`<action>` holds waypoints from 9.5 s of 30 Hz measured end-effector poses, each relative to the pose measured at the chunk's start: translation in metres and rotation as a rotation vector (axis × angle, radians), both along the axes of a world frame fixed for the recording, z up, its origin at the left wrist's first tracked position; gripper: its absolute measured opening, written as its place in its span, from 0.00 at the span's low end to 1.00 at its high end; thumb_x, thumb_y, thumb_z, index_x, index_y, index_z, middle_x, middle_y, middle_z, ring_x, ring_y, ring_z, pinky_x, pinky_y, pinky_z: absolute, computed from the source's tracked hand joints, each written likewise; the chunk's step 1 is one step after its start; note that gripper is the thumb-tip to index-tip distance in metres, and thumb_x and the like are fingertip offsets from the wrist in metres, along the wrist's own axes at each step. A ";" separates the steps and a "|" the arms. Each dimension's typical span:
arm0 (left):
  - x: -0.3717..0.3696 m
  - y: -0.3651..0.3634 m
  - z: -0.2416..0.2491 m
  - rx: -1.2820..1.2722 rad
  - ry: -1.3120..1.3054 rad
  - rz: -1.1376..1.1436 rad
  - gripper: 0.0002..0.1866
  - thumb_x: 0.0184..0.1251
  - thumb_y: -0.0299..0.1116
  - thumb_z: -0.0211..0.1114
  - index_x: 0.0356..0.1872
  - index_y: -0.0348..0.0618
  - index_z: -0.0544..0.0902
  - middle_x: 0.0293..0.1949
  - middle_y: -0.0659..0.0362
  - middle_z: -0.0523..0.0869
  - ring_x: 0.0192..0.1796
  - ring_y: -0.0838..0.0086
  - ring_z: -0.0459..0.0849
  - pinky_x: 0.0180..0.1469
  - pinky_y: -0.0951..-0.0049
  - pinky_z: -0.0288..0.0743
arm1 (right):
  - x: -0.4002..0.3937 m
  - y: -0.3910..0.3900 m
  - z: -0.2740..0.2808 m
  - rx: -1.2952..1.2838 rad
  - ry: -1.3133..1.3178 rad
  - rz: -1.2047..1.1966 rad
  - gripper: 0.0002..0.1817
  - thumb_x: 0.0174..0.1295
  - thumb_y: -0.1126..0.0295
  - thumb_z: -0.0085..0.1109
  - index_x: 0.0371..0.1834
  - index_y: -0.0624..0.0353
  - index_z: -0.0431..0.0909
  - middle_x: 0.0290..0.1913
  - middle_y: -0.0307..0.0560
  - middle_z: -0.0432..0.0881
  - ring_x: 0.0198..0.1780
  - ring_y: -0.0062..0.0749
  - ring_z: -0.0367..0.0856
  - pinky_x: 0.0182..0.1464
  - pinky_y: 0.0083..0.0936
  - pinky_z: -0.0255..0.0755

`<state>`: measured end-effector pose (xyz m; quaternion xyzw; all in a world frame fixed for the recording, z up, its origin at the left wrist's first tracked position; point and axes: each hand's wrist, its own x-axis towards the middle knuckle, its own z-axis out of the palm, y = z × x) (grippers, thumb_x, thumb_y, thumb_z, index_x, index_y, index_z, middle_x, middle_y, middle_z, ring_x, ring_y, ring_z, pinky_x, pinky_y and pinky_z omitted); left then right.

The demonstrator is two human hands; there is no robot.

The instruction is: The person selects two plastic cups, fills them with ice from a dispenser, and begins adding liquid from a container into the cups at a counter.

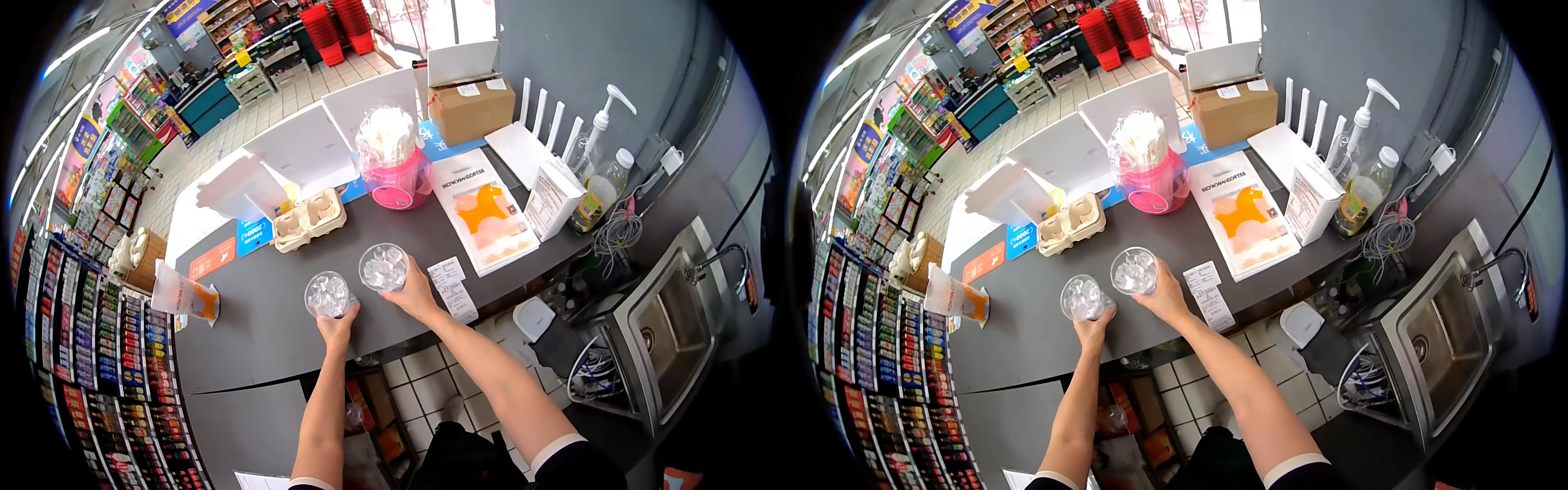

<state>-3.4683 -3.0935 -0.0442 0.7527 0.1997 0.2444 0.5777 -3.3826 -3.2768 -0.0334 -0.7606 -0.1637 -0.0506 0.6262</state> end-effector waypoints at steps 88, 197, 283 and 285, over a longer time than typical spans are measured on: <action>-0.243 -0.331 0.193 0.443 -0.255 -1.156 0.45 0.33 0.40 0.78 0.59 0.42 0.68 0.49 0.50 0.77 0.51 0.53 0.77 0.53 0.62 0.72 | -0.381 -0.345 0.265 -0.581 -0.120 -0.516 0.27 0.54 0.47 0.64 0.39 0.63 0.73 0.26 0.51 0.82 0.26 0.47 0.82 0.27 0.37 0.74; -0.061 0.074 0.200 1.129 0.874 -0.384 0.45 0.28 0.47 0.79 0.53 0.38 0.69 0.45 0.48 0.81 0.50 0.56 0.81 0.51 0.61 0.76 | -0.281 -0.246 0.087 0.056 0.237 -0.532 0.21 0.56 0.81 0.56 0.55 0.62 0.73 0.45 0.43 0.78 0.38 0.18 0.72 0.42 0.16 0.68; -0.047 0.077 0.212 1.233 0.907 -0.445 0.48 0.27 0.46 0.79 0.56 0.38 0.68 0.45 0.46 0.80 0.49 0.53 0.80 0.52 0.61 0.76 | -0.276 -0.222 0.073 0.053 0.290 -0.443 0.21 0.56 0.80 0.57 0.55 0.63 0.73 0.44 0.44 0.78 0.39 0.21 0.73 0.43 0.19 0.70; -0.046 0.078 0.211 1.230 0.907 -0.446 0.48 0.27 0.47 0.79 0.56 0.38 0.68 0.45 0.46 0.80 0.49 0.53 0.80 0.52 0.61 0.76 | -0.275 -0.222 0.074 0.051 0.288 -0.444 0.21 0.56 0.80 0.57 0.55 0.63 0.73 0.44 0.44 0.79 0.38 0.21 0.73 0.43 0.19 0.70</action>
